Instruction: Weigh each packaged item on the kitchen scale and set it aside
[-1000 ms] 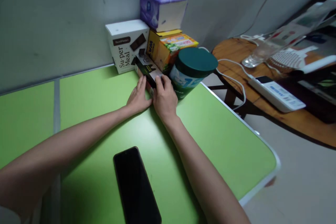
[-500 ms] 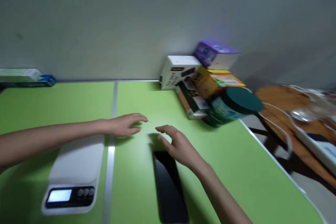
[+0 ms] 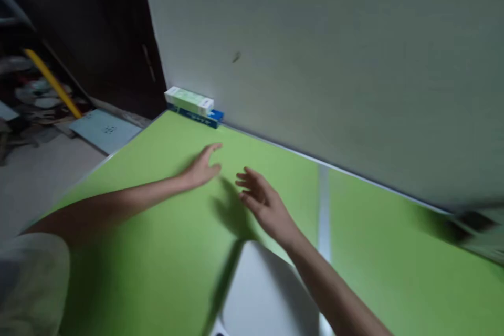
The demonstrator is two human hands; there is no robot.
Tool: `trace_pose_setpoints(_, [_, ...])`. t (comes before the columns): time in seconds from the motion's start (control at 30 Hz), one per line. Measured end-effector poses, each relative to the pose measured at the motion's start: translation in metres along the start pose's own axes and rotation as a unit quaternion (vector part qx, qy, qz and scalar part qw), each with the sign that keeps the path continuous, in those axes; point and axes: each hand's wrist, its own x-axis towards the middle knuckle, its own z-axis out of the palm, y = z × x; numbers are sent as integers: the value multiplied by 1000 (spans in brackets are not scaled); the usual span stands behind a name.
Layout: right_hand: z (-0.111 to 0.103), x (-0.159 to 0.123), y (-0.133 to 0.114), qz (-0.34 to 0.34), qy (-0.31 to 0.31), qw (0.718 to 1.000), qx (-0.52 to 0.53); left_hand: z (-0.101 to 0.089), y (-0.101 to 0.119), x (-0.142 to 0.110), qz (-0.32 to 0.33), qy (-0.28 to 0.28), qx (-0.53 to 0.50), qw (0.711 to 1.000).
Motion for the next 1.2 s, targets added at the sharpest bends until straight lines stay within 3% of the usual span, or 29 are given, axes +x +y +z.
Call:
trace_pose_setpoints(0.03, [11,22,3,4,15,1000,3,-13,-22,16,-31,68,5,997])
trace_pose_setpoints(0.1, [32,62,8,14,30,999,-4,-39,-61,46,-77,153,16,985])
trace_pose_setpoints(0.23, [68,129,16,9,32,996,-83,-77,-111,98,-106,256,12,961])
trace_pose_setpoints(0.37, [92,176,32,-54,85,979,-179,-97,-132,137,-129,326,0,936])
trace_pose_setpoints(0.47, [104,198,38,-75,110,979,-156,-106,-139,153,-132,338,7,932])
trace_pose_setpoints(0.53, [109,208,37,-55,122,984,-120,-109,-145,160,-112,331,9,937])
trace_pose_setpoints(0.67, [112,217,25,0,108,992,-64,-112,-156,169,-66,311,-8,948])
trace_pose_setpoints(0.8, [110,214,12,20,105,994,-13,-110,-148,166,-70,333,-23,940])
trace_pose_setpoints(1.0, [99,200,7,38,128,986,95,-99,-122,138,-135,371,-128,910])
trace_pose_setpoints(1.1, [91,180,5,76,160,969,172,-98,-113,118,-180,339,-180,906])
trace_pose_setpoints(1.2, [78,156,1,140,207,951,180,-95,-101,94,-224,292,-211,906])
